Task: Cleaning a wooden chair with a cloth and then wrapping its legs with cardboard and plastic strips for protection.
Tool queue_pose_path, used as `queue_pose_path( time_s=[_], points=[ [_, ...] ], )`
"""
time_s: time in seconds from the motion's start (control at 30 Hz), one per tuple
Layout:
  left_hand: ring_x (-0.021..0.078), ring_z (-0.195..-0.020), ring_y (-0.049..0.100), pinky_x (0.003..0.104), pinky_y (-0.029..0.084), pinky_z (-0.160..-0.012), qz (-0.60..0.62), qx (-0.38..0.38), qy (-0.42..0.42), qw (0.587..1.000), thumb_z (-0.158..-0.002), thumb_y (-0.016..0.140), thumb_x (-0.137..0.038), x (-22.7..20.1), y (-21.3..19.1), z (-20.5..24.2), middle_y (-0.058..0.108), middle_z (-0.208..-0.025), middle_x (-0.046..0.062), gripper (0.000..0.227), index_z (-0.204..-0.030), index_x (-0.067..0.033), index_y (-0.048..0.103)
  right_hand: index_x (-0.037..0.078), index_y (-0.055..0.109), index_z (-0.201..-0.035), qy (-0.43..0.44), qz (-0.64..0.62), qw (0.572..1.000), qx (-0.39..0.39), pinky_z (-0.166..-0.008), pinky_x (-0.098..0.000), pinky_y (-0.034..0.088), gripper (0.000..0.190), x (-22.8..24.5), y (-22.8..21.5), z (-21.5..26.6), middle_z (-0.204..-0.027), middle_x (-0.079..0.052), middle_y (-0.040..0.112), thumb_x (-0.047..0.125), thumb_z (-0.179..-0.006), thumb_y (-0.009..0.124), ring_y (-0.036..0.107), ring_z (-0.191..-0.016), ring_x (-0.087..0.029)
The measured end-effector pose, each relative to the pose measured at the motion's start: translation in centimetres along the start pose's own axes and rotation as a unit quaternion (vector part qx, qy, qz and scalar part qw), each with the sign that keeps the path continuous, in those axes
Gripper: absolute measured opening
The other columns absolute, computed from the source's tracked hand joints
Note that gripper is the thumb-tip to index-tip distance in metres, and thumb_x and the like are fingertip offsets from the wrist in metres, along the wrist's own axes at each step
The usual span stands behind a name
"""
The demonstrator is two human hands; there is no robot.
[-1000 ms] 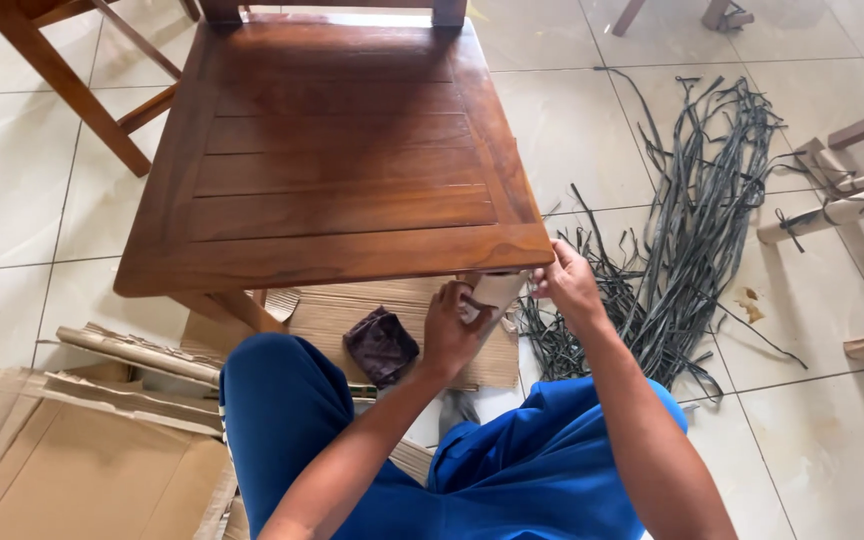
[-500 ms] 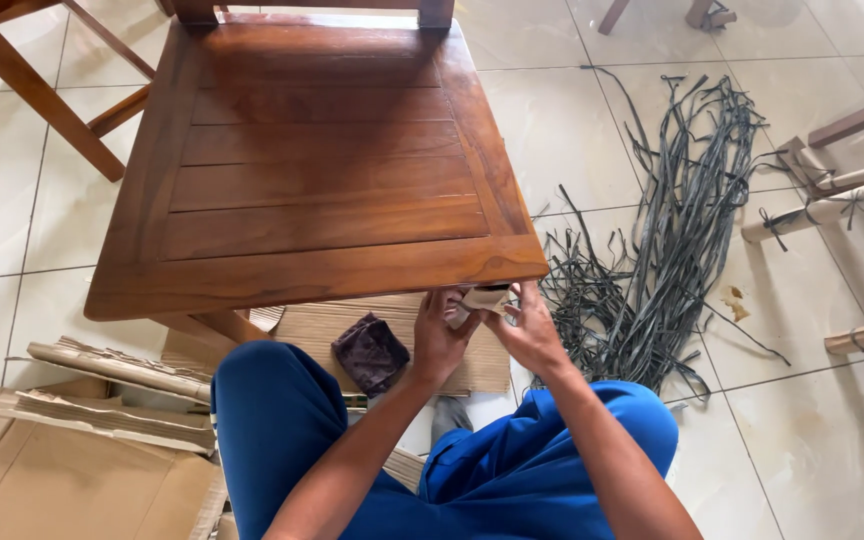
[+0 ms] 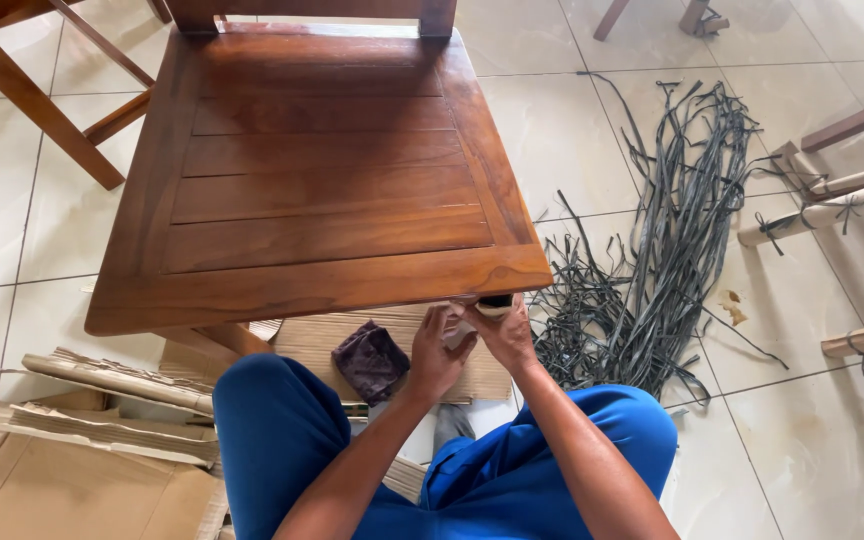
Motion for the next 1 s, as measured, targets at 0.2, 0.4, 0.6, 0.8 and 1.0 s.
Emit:
queue_pose_path(
  time_s=[0.2, 0.4, 0.6, 0.8, 1.0],
  points=[
    [0.0344, -0.102, 0.071, 0.041, 0.067, -0.077, -0.049, 0.007, 0.006, 0.999, -0.079, 0.086, -0.015, -1.0, -1.4, 0.1, 0.065, -0.107, 0.009, 0.042, -0.115, -0.0134, 0.063, 0.003, 0.068, -0.119, 0.031, -0.068, 0.994, 0.075, -0.1, -0.049, 0.05, 0.065, 0.3, -0.5, -1.1, -0.105, -0.017, 0.074, 0.019, -0.064, 0.1, 0.067, -0.106, -0.026],
    [0.0294, -0.111, 0.066, 0.044, 0.058, -0.091, -0.191, 0.063, -0.054, 0.978, -0.081, 0.079, -0.026, 5.6, -1.5, 1.8, 0.065, -0.115, 0.004, 0.045, -0.123, -0.023, 0.062, -0.001, 0.067, -0.123, 0.066, -0.06, 0.989, 0.12, -0.105, -0.054, 0.047, 0.073, 0.5, -0.1, -1.5, -0.113, -0.025, 0.074, 0.021, -0.062, 0.1, 0.068, -0.113, -0.038],
    [0.0343, -0.138, 0.049, 0.045, 0.054, -0.101, -0.428, 0.199, -0.055, 0.88, -0.083, 0.081, -0.032, 14.4, -2.5, 4.9, 0.057, -0.137, 0.007, 0.054, -0.131, -0.0188, 0.059, -0.001, 0.068, -0.125, 0.073, -0.08, 0.985, 0.134, -0.106, -0.052, 0.047, 0.074, 0.0, 0.0, -2.0, -0.115, -0.023, 0.073, 0.02, -0.062, 0.101, 0.067, -0.114, -0.035],
    [0.0395, -0.155, 0.021, 0.073, 0.033, -0.108, -0.525, 0.393, -0.244, 0.714, -0.083, 0.078, -0.046, 23.6, -3.7, 10.5, 0.031, -0.167, 0.0, 0.071, -0.146, -0.0283, 0.052, -0.002, 0.07, -0.122, 0.077, -0.092, 0.985, 0.123, -0.106, -0.0494, 0.049, 0.067, 0.3, -0.1, -1.6, -0.112, -0.023, 0.074, 0.009, -0.063, 0.099, 0.068, -0.112, -0.032],
    [0.0427, -0.128, 0.053, 0.073, 0.049, -0.084, -0.503, 0.416, -0.31, 0.691, -0.08, 0.08, -0.042, 30.7, -4.3, 13.3, 0.053, -0.144, 0.01, 0.063, -0.136, -0.0185, 0.063, 0.0, 0.067, -0.123, 0.065, -0.076, 0.99, 0.1, -0.107, -0.0492, 0.048, 0.076, 0.0, 0.6, -1.5, -0.113, -0.021, 0.073, 0.018, -0.058, 0.103, 0.067, -0.113, -0.031]
  ],
)
Point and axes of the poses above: each hand's wrist, its own z-axis away from the middle knuckle, its own y-axis out of the palm, x = y × z, the point moved 6 cm from there along -z, towards the middle knuckle
